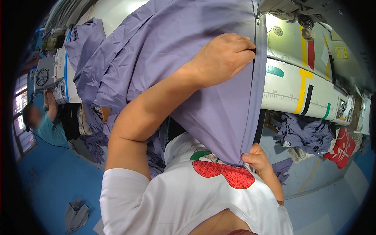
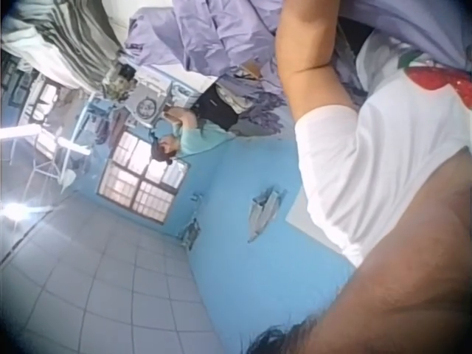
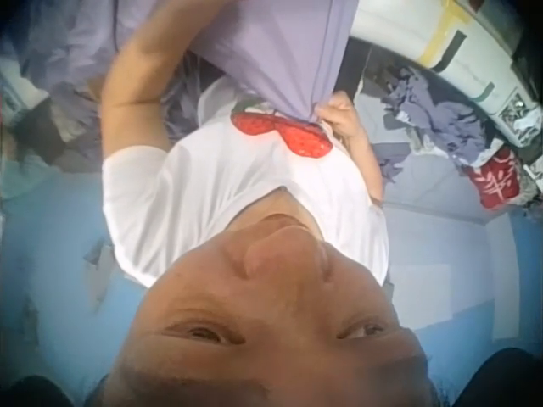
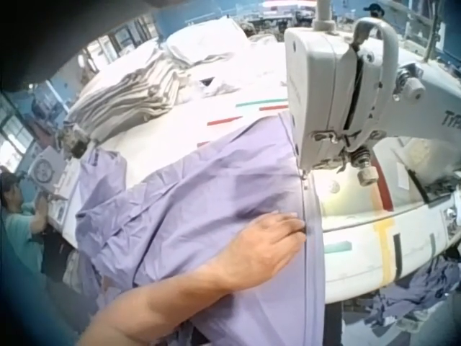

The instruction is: Sewing and trimming edges of purple fabric using a sewing machine.

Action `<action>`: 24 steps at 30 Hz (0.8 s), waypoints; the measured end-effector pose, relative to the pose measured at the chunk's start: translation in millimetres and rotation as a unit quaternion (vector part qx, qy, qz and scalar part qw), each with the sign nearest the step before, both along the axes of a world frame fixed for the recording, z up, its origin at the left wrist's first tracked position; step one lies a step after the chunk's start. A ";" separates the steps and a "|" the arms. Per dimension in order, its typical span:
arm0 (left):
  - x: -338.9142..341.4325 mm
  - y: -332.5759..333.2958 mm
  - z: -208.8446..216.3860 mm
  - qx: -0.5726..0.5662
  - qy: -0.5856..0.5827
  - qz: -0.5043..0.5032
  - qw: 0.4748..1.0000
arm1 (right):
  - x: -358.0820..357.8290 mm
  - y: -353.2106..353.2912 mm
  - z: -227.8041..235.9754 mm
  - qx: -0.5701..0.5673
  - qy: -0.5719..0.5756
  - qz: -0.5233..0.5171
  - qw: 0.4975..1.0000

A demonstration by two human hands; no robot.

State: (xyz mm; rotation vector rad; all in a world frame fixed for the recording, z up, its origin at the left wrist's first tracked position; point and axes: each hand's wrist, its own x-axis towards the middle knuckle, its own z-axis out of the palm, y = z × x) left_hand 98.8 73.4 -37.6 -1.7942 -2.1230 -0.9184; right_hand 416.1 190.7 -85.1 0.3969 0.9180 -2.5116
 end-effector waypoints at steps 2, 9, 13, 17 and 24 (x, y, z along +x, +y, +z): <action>-1.1 1.5 -0.6 0.002 0.011 -0.002 1.000 | 0.8 1.8 -1.6 0.017 0.008 0.016 1.000; -9.5 5.6 7.7 -0.069 0.111 0.018 0.991 | -2.1 0.8 3.1 0.035 -0.001 0.009 0.999; -14.9 10.0 8.9 -0.078 0.139 0.029 0.987 | 0.9 3.8 -1.7 0.026 0.001 0.018 1.000; -19.0 13.7 14.2 -0.096 0.187 0.011 0.978 | 0.1 2.6 -0.8 0.014 -0.003 0.013 1.000; -24.7 23.8 16.0 -0.080 0.257 -0.036 0.962 | -0.5 4.4 0.1 0.005 -0.023 0.022 0.999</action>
